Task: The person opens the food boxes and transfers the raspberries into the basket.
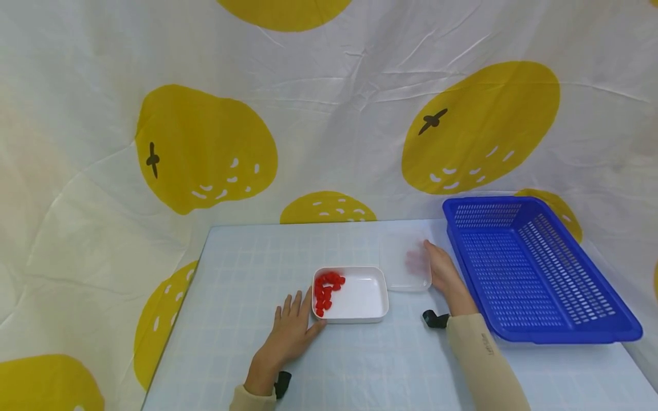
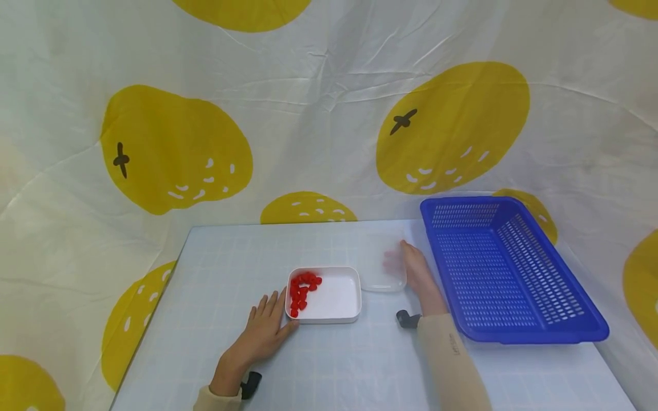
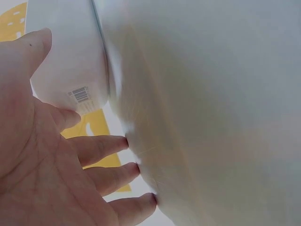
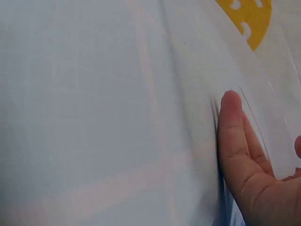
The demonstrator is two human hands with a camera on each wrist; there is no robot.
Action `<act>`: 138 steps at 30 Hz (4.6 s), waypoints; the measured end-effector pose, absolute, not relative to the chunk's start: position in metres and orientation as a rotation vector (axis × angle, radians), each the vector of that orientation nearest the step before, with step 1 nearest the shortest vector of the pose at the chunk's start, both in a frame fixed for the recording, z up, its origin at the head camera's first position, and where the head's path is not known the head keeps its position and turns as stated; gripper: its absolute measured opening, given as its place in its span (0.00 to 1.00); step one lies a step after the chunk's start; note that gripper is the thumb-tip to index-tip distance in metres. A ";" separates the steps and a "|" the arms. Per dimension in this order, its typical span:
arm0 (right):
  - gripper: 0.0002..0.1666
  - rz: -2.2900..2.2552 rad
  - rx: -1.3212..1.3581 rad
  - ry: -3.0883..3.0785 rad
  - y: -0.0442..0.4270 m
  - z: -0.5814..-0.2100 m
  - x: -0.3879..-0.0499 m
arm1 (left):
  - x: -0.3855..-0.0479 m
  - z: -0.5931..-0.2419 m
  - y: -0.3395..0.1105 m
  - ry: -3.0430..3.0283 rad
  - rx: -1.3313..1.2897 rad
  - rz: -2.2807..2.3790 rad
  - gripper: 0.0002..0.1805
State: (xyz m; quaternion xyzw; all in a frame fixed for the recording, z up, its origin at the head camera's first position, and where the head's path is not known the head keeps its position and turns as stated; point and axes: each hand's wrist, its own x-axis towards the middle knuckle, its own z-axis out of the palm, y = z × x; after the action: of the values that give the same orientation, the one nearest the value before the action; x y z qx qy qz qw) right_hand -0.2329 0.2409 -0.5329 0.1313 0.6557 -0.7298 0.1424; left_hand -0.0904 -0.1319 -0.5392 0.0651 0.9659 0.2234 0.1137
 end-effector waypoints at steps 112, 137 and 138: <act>0.12 -1.242 -0.901 2.408 0.072 -0.529 -0.171 | -0.088 -0.537 -0.134 2.839 0.249 0.663 0.49; 0.10 -1.196 -0.933 2.401 0.071 -0.528 -0.172 | -0.089 -0.536 -0.135 2.830 0.249 0.691 0.49; 0.09 -1.202 -0.929 2.397 0.071 -0.529 -0.172 | -0.088 -0.535 -0.135 2.831 0.250 0.692 0.49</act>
State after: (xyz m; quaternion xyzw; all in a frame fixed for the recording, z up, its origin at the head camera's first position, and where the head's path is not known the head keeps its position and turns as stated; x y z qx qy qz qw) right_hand -0.1719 0.0709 -0.5286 -0.3236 0.8349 -0.4188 0.1511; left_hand -0.0885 -0.1346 -0.5354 0.0851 0.9622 0.2352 0.1082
